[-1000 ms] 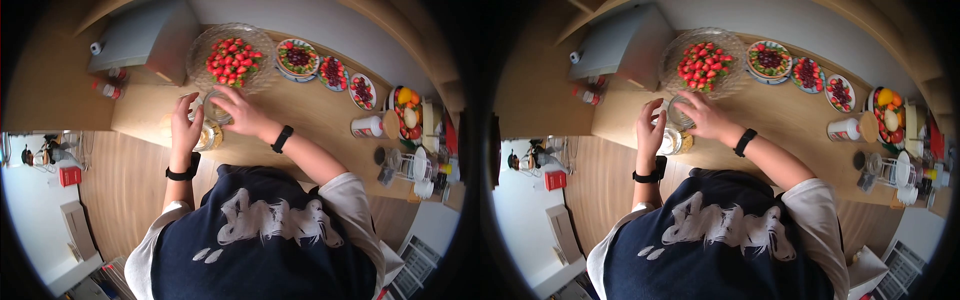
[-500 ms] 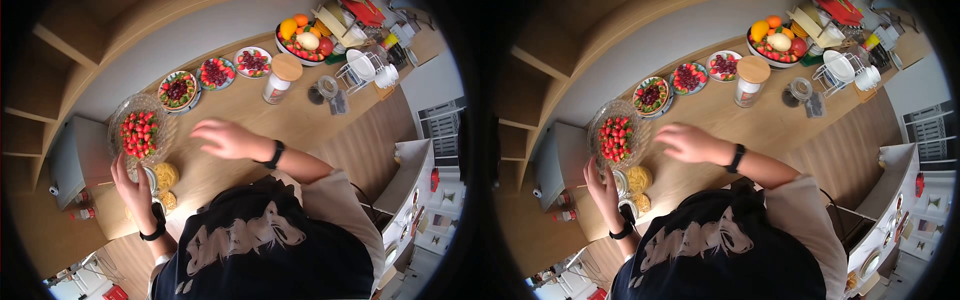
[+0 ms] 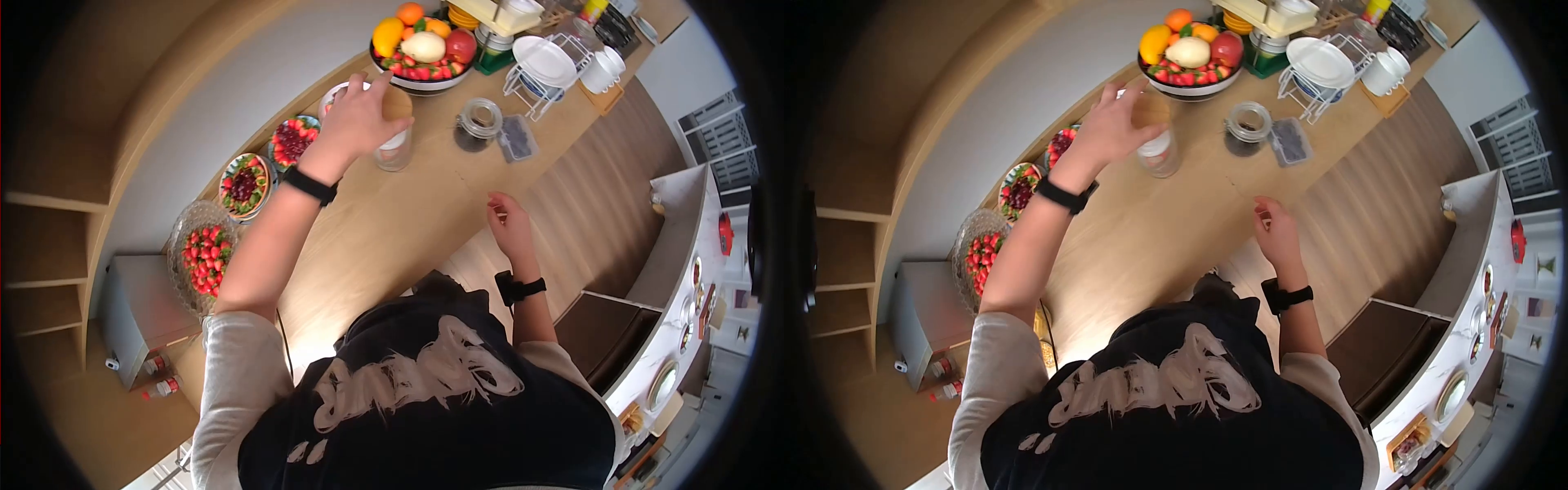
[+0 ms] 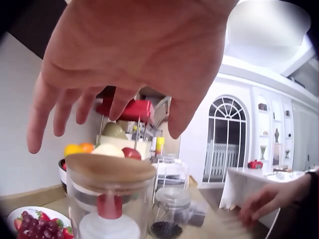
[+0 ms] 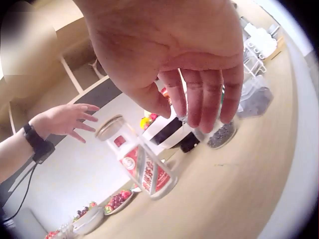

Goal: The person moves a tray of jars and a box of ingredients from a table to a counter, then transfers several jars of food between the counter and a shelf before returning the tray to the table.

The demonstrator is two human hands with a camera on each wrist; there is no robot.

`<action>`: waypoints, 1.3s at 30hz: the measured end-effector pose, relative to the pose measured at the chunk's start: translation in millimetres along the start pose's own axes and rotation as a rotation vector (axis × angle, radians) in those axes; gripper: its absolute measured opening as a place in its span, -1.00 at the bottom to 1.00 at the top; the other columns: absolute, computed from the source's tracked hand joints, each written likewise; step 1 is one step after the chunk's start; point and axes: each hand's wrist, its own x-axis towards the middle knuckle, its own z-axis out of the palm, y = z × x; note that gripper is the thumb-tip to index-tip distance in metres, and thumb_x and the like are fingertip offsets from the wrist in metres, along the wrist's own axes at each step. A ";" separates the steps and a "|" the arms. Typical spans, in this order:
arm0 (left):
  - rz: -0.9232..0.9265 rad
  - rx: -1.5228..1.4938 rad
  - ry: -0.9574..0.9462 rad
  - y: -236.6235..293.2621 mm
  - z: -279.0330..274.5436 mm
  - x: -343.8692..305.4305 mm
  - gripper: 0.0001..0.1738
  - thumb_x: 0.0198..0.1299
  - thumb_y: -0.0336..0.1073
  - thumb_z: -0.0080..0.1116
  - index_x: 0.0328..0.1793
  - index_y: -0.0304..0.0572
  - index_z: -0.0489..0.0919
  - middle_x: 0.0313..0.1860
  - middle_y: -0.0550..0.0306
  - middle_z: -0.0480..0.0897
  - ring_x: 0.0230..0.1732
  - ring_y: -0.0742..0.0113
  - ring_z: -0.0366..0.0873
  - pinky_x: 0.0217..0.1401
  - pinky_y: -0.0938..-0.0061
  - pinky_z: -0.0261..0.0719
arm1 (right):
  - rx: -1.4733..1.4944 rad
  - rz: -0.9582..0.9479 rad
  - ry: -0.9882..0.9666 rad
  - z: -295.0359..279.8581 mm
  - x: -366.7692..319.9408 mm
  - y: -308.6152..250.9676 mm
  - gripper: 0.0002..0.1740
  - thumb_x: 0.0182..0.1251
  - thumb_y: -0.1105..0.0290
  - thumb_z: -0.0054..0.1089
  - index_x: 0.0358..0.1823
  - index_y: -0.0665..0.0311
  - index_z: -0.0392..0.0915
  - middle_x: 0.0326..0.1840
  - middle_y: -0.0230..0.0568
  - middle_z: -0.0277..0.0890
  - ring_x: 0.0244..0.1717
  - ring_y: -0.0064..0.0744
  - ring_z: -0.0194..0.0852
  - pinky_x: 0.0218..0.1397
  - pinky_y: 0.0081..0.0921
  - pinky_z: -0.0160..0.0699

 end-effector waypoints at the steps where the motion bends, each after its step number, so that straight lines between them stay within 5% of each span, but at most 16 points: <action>1: 0.005 0.000 -0.010 4.0 9.7 11.8 -0.07 0.14 0.09 0.40 0.59 -0.12 0.35 0.45 -0.29 0.42 0.37 -0.35 0.46 0.44 0.03 0.48 | 0.002 0.011 0.003 -4.9 1.6 4.3 -0.67 0.37 0.51 0.24 0.16 0.26 0.60 -0.13 -0.15 0.67 -0.15 -0.31 0.71 -0.15 -0.42 0.66; 3: -0.111 0.112 -0.236 7.1 23.2 27.2 0.03 0.07 0.22 0.40 0.64 -0.01 0.31 0.49 -0.30 0.38 0.39 -0.45 0.42 0.48 -0.02 0.44 | -0.017 0.060 0.022 -13.8 13.8 10.8 -0.62 0.37 0.50 0.24 0.21 0.25 0.57 -0.09 -0.15 0.68 -0.12 -0.30 0.71 -0.12 -0.40 0.67; 7: -0.111 0.203 -0.128 3.3 33.2 19.9 -0.02 -0.06 0.18 0.46 0.53 0.05 0.43 0.37 -0.28 0.48 0.40 -0.28 0.45 0.45 0.01 0.47 | 0.041 0.082 -0.019 -26.4 58.8 37.2 -0.56 0.36 0.49 0.24 0.27 0.25 0.52 0.00 -0.14 0.66 -0.06 -0.25 0.69 -0.02 -0.34 0.66; 13: -0.059 -0.050 0.000 -17.3 17.1 -38.8 -0.16 -0.19 -0.01 0.52 0.33 -0.02 0.56 0.22 -0.27 0.57 0.22 -0.35 0.54 0.32 -0.01 0.57 | -0.263 -0.404 0.164 -15.7 143.4 13.9 -0.28 0.27 0.22 0.41 0.44 0.19 0.38 0.39 0.21 0.38 0.36 0.26 0.36 0.40 -0.01 0.42; 20: -0.297 -0.095 0.057 -36.4 -32.7 -150.6 -0.22 -0.15 -0.17 0.57 0.28 -0.10 0.56 0.15 -0.15 0.59 0.16 -0.17 0.61 0.24 0.13 0.62 | -0.677 -0.411 0.145 25.0 173.3 7.3 -0.01 0.17 -0.09 0.47 0.60 -0.05 0.22 0.56 0.21 0.19 0.50 0.37 0.18 0.49 0.15 0.26; 22: -0.361 -0.093 0.043 -41.4 -49.1 -175.9 -0.23 -0.17 -0.20 0.59 0.26 -0.14 0.58 0.15 -0.14 0.60 0.16 -0.12 0.62 0.24 0.15 0.62 | -0.826 -0.253 0.090 24.9 168.8 -5.8 0.00 0.16 -0.09 0.48 0.62 -0.14 0.20 0.58 0.19 0.14 0.52 0.32 0.17 0.50 0.17 0.23; 27: -0.438 -0.031 0.043 -79.8 -64.7 -224.9 -0.24 -0.22 -0.10 0.58 0.22 -0.05 0.63 0.13 -0.16 0.63 0.11 -0.18 0.65 0.18 0.09 0.66 | -0.476 -0.303 0.101 19.3 188.6 20.1 0.03 -0.09 0.41 0.66 0.52 -0.02 0.35 0.42 0.07 0.33 0.42 0.19 0.35 0.43 -0.06 0.42; 30: -0.457 0.043 0.042 -98.4 -75.4 -245.7 -0.22 -0.21 -0.10 0.56 0.25 -0.09 0.61 0.12 -0.17 0.61 0.10 -0.24 0.61 0.22 0.05 0.61 | -0.404 -0.461 0.030 20.8 176.6 17.0 0.04 -0.16 0.51 0.66 0.49 0.04 0.39 0.40 0.06 0.36 0.43 0.14 0.35 0.45 -0.10 0.41; 34: -0.478 0.083 0.053 -126.0 -81.0 -264.9 -0.21 -0.20 -0.11 0.55 0.28 -0.11 0.60 0.12 -0.19 0.60 0.12 -0.21 0.59 0.28 0.08 0.57 | -0.343 -0.450 -0.118 45.6 129.7 -15.2 0.05 -0.20 0.60 0.64 0.47 0.07 0.41 0.44 0.05 0.34 0.46 0.11 0.33 0.50 -0.14 0.38; 39: -0.488 0.101 0.017 -145.4 -86.5 -274.2 -0.22 -0.22 -0.24 0.59 0.25 -0.11 0.60 0.19 -0.15 0.59 0.21 -0.16 0.58 0.35 0.14 0.58 | -0.051 -0.571 -0.533 100.4 55.4 -87.3 0.02 -0.19 0.60 0.64 0.45 0.10 0.42 0.52 -0.01 0.27 0.53 0.06 0.26 0.55 -0.19 0.35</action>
